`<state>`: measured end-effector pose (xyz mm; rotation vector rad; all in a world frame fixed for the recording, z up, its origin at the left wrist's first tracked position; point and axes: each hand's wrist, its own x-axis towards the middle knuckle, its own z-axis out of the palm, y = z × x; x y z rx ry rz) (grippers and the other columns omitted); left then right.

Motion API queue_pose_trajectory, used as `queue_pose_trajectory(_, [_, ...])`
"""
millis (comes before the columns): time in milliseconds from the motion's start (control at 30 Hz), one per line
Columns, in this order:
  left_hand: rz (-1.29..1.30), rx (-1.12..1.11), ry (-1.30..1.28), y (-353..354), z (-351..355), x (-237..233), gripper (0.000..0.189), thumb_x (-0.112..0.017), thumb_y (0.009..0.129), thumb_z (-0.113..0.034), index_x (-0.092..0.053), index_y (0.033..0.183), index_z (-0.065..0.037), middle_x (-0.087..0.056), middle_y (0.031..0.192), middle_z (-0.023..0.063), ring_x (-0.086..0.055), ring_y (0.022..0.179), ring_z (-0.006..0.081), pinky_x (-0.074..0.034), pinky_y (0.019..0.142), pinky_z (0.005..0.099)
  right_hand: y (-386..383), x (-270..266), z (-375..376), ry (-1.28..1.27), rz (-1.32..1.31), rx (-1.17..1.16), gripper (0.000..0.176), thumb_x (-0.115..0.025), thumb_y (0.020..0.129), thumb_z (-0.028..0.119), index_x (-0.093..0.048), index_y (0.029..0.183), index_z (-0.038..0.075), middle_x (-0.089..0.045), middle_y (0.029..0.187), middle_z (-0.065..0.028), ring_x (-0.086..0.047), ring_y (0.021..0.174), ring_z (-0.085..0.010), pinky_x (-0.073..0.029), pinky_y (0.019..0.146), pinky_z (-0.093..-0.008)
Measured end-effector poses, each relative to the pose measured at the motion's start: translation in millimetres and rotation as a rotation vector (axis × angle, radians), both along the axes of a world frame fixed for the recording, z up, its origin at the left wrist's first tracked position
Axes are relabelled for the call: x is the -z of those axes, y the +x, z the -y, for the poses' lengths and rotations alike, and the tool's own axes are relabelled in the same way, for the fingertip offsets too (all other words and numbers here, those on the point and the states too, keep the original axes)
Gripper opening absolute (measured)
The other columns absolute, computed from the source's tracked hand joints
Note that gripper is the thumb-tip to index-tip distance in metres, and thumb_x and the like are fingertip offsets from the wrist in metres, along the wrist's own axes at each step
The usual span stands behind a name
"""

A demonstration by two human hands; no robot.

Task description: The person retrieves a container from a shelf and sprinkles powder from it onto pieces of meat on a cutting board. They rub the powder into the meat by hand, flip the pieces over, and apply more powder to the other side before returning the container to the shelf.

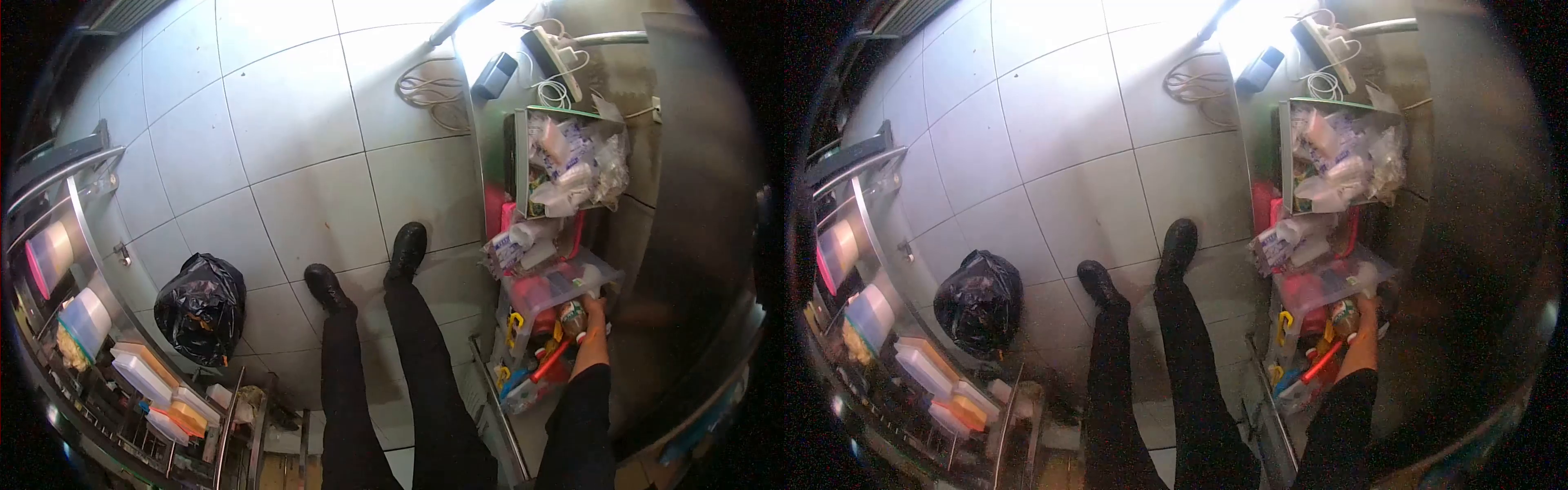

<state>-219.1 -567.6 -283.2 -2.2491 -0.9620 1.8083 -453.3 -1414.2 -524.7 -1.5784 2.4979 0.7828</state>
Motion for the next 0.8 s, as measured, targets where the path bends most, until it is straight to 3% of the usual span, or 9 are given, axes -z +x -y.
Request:
queue_pose_trajectory(233, [-0.011, 0.007, 0.009, 12.4, 24.2, 15.1, 0.038, -0.063, 0.096, -0.024, -0.056, 0.124, 0.001, -0.065, 0.111, 0.0171, -0.065, 0.102, 0.0292, -0.052, 0.087, 0.0428, -5.3, 15.1, 7.6, 0.033, -0.004, -0.058, 0.094, -0.081, 0.074, 0.046, -0.046, 0.141, -0.010, -0.053, 0.145, -0.0259, -0.053, 0.133, -0.0397, -0.047, 0.108, -0.0445])
queue_pose_trajectory(300, [-0.009, 0.010, 0.009, 15.0, 26.2, 17.2, 0.039, -0.063, 0.096, -0.024, -0.056, 0.124, 0.002, -0.065, 0.111, 0.0171, -0.065, 0.102, 0.0292, -0.052, 0.087, 0.0428, -44.2, 38.2, 14.6, -0.059, -0.175, -0.276, 0.092, -0.084, 0.070, 0.048, -0.053, 0.134, -0.010, -0.058, 0.137, -0.0290, -0.057, 0.128, -0.0398, -0.048, 0.105, -0.0453])
queue_pose_trajectory(333, [-0.009, 0.012, 0.007, 17.1, 27.0, 16.7, 0.039, -0.063, 0.096, -0.024, -0.056, 0.124, 0.002, -0.065, 0.111, 0.0171, -0.065, 0.102, 0.0292, -0.052, 0.087, 0.0427, -32.7, 31.6, 11.9, -0.058, -0.175, -0.270, 0.092, -0.084, 0.070, 0.048, -0.053, 0.134, -0.010, -0.058, 0.137, -0.0290, -0.057, 0.128, -0.0398, -0.048, 0.105, -0.0453])
queue_pose_trajectory(400, [-0.007, 0.018, 0.005, 21.0, 27.9, 18.8, 0.039, -0.063, 0.096, -0.024, -0.055, 0.125, 0.002, -0.065, 0.111, 0.0170, -0.065, 0.103, 0.0292, -0.052, 0.087, 0.0427, -8.5, 8.3, 13.1, 0.076, -0.041, -0.196, 0.093, -0.083, 0.070, 0.049, -0.052, 0.134, -0.011, -0.056, 0.138, -0.0319, -0.057, 0.127, -0.0404, -0.048, 0.105, -0.0473])
queue_pose_trajectory(533, [0.004, 0.021, -0.005, 28.4, 26.0, 19.2, 0.039, -0.063, 0.097, -0.024, -0.055, 0.125, 0.002, -0.065, 0.112, 0.0170, -0.065, 0.103, 0.0291, -0.052, 0.087, 0.0426, -6.3, -16.3, 18.6, 0.099, -0.031, -0.091, 0.093, -0.079, 0.072, 0.054, -0.054, 0.133, -0.011, -0.057, 0.136, -0.0310, -0.059, 0.123, -0.0411, -0.048, 0.103, -0.0480])
queue_pose_trajectory(600, [0.005, 0.028, -0.013, 31.7, 22.4, 19.9, 0.039, -0.063, 0.097, -0.024, -0.055, 0.125, 0.002, -0.065, 0.112, 0.0170, -0.065, 0.103, 0.0291, -0.053, 0.087, 0.0425, -11.7, -24.8, 21.5, -0.070, 0.105, 0.153, 0.095, -0.084, 0.074, 0.051, -0.048, 0.138, -0.010, -0.056, 0.140, -0.0260, -0.056, 0.128, -0.0376, -0.047, 0.105, -0.0455])
queue_pose_trajectory(733, [0.011, 0.028, -0.032, 37.1, 13.6, 22.9, 0.039, -0.062, 0.097, -0.023, -0.055, 0.126, 0.002, -0.065, 0.112, 0.0170, -0.065, 0.104, 0.0290, -0.053, 0.087, 0.0424, -11.9, -29.0, 11.6, -0.270, 0.259, 0.322, 0.097, -0.079, 0.078, 0.056, -0.046, 0.141, -0.010, -0.053, 0.144, -0.0236, -0.054, 0.132, -0.0350, -0.046, 0.105, -0.0449])
queue_pose_trajectory(800, [0.015, 0.031, -0.040, 38.2, 9.5, 23.2, 0.039, -0.062, 0.097, -0.023, -0.055, 0.126, 0.002, -0.065, 0.113, 0.0170, -0.065, 0.104, 0.0290, -0.053, 0.087, 0.0424, 1.9, -27.7, -5.4, -0.580, 0.474, 0.487, 0.101, -0.076, 0.079, 0.060, -0.043, 0.145, -0.009, -0.049, 0.149, -0.0221, -0.050, 0.135, -0.0329, -0.045, 0.106, -0.0450])
